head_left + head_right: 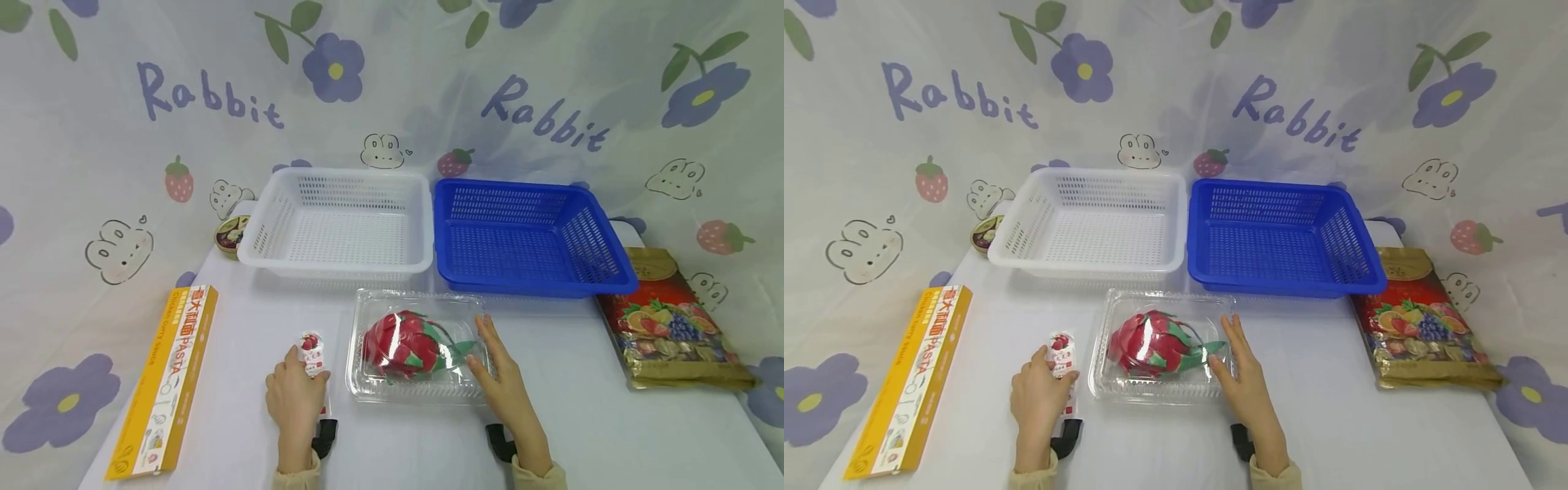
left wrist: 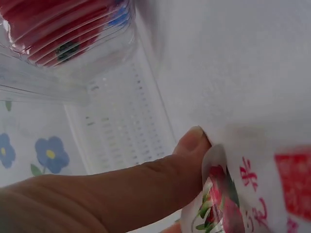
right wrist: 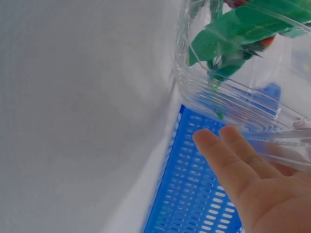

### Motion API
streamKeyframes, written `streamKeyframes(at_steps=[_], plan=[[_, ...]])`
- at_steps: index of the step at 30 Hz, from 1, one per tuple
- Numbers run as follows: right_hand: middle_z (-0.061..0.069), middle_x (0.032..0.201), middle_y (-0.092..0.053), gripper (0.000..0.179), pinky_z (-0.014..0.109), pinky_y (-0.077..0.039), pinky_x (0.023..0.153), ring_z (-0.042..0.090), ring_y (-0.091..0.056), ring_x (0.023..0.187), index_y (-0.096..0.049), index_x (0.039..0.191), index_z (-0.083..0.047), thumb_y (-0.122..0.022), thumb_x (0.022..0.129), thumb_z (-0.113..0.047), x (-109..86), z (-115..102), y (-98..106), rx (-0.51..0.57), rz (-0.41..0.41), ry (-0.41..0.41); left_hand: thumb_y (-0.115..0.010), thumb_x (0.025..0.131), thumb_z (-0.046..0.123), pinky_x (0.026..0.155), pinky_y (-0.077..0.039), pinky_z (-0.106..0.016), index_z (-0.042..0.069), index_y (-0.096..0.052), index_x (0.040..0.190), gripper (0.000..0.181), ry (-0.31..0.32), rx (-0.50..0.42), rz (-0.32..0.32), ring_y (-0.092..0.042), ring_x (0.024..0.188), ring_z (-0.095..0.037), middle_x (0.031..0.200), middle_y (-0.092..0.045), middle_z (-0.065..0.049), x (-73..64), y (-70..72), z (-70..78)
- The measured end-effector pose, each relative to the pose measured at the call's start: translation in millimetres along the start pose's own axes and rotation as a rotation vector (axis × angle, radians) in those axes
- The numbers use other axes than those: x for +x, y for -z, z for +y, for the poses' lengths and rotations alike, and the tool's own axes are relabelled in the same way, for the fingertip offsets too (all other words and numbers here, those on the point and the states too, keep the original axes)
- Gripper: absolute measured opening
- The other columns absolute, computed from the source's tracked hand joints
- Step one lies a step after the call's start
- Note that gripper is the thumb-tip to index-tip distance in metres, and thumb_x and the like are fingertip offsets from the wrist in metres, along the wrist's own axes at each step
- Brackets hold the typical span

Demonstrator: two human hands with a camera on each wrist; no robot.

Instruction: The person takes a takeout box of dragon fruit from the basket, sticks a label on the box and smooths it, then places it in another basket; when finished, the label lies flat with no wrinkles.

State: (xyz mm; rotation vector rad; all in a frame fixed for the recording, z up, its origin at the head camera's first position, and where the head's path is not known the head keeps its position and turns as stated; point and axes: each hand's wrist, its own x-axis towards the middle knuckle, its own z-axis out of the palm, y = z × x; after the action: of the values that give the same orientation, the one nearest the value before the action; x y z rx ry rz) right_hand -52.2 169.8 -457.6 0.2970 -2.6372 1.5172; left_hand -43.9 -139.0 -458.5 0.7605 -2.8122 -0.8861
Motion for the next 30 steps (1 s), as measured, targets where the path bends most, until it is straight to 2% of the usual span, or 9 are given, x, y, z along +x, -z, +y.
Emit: streamKeyframes(at_steps=[3,8,11,15,20,23,27,28,30], plan=[[0.022,0.160,-0.016,0.064,0.072,-0.022,0.108,0.048,-0.018,0.145,-0.025,0.154,-0.017,-0.054,0.097,-0.013,0.1,-0.6,0.0,0.000,-0.003,-0.009,-0.079,0.074,0.015,0.073,-0.041,-0.052,-0.005,-0.057,0.126,0.059,-0.016,0.000,-0.003,-0.050,0.097,-0.048,0.105,-0.063,-0.029,0.1,1.2,0.0],[0.021,0.161,-0.015,0.064,0.073,-0.021,0.107,0.049,-0.018,0.145,-0.025,0.154,-0.016,-0.054,0.097,-0.014,-0.2,-1.6,0.0,0.002,-0.005,-0.013,-0.078,0.074,0.011,0.078,-0.038,-0.053,-0.002,-0.059,0.121,0.052,-0.006,-0.050,-0.001,-0.044,0.103,-0.048,0.116,-0.053,-0.033,0.3,1.5,-1.9],[0.023,0.160,-0.016,0.064,0.073,-0.022,0.106,0.050,-0.019,0.144,-0.026,0.154,-0.015,-0.054,0.097,-0.013,0.1,-2.1,0.6,-0.003,-0.004,-0.007,-0.073,0.078,0.008,0.067,-0.045,-0.046,0.000,-0.053,0.124,0.050,-0.001,-0.135,-0.001,-0.056,0.091,-0.046,0.118,-0.059,-0.031,1.3,2.7,-3.1],[0.022,0.161,-0.014,0.066,0.074,-0.022,0.106,0.050,-0.019,0.144,-0.023,0.155,-0.018,-0.054,0.097,-0.015,0.8,-3.2,4.1,-0.011,-0.033,-0.025,-0.070,0.084,0.008,0.046,-0.043,-0.029,0.003,-0.045,0.133,0.055,0.024,-0.280,-0.046,-0.063,0.064,-0.028,0.113,-0.065,-0.031,1.2,6.7,-2.6],[0.021,0.161,-0.013,0.068,0.079,-0.020,0.102,0.051,-0.017,0.144,-0.022,0.155,-0.020,-0.056,0.097,-0.022,1.6,-9.0,14.7,-0.065,-0.064,-0.066,-0.076,0.082,0.010,0.044,-0.040,-0.023,0.010,-0.041,0.139,0.067,-0.001,-0.415,-0.032,-0.053,0.055,-0.013,0.101,-0.070,-0.025,-4.9,18.5,6.1],[0.018,0.160,-0.021,0.065,0.079,-0.023,0.100,0.047,-0.021,0.144,-0.030,0.153,-0.019,-0.060,0.094,-0.018,0.3,-22.0,20.5,-0.097,0.044,-0.033,-0.078,0.080,0.009,0.046,-0.042,-0.022,0.018,-0.041,0.141,0.071,-0.028,-0.500,-0.027,-0.053,0.058,-0.010,0.099,-0.071,-0.017,-11.6,29.4,16.3],[0.015,0.149,-0.045,0.060,0.049,-0.035,0.112,0.027,-0.040,0.139,-0.048,0.143,-0.013,-0.064,0.087,-0.001,1.2,-51.9,16.9,-0.047,0.230,0.165,-0.079,0.078,0.003,0.053,-0.046,-0.021,0.024,-0.043,0.141,0.075,-0.107,-0.634,-0.027,-0.057,0.068,-0.009,0.096,-0.071,-0.012,-25.6,42.2,34.0],[0.015,0.143,-0.052,0.057,0.038,-0.039,0.111,0.022,-0.047,0.134,-0.051,0.140,-0.011,-0.064,0.086,0.003,1.8,-60.6,13.3,-0.023,0.233,0.220,-0.079,0.077,0.000,0.054,-0.047,-0.021,0.022,-0.044,0.140,0.075,-0.147,-0.664,-0.025,-0.058,0.069,-0.009,0.094,-0.071,-0.012,-30.0,44.5,38.7],[0.014,0.133,-0.060,0.053,0.022,-0.045,0.102,0.014,-0.057,0.122,-0.054,0.137,-0.010,-0.061,0.087,0.005,2.5,-77.2,4.9,0.049,0.154,0.290,-0.080,0.074,-0.003,0.054,-0.048,-0.022,0.018,-0.047,0.138,0.074,-0.237,-0.729,-0.029,-0.059,0.069,-0.008,0.090,-0.072,-0.011,-39.0,46.7,48.1]])
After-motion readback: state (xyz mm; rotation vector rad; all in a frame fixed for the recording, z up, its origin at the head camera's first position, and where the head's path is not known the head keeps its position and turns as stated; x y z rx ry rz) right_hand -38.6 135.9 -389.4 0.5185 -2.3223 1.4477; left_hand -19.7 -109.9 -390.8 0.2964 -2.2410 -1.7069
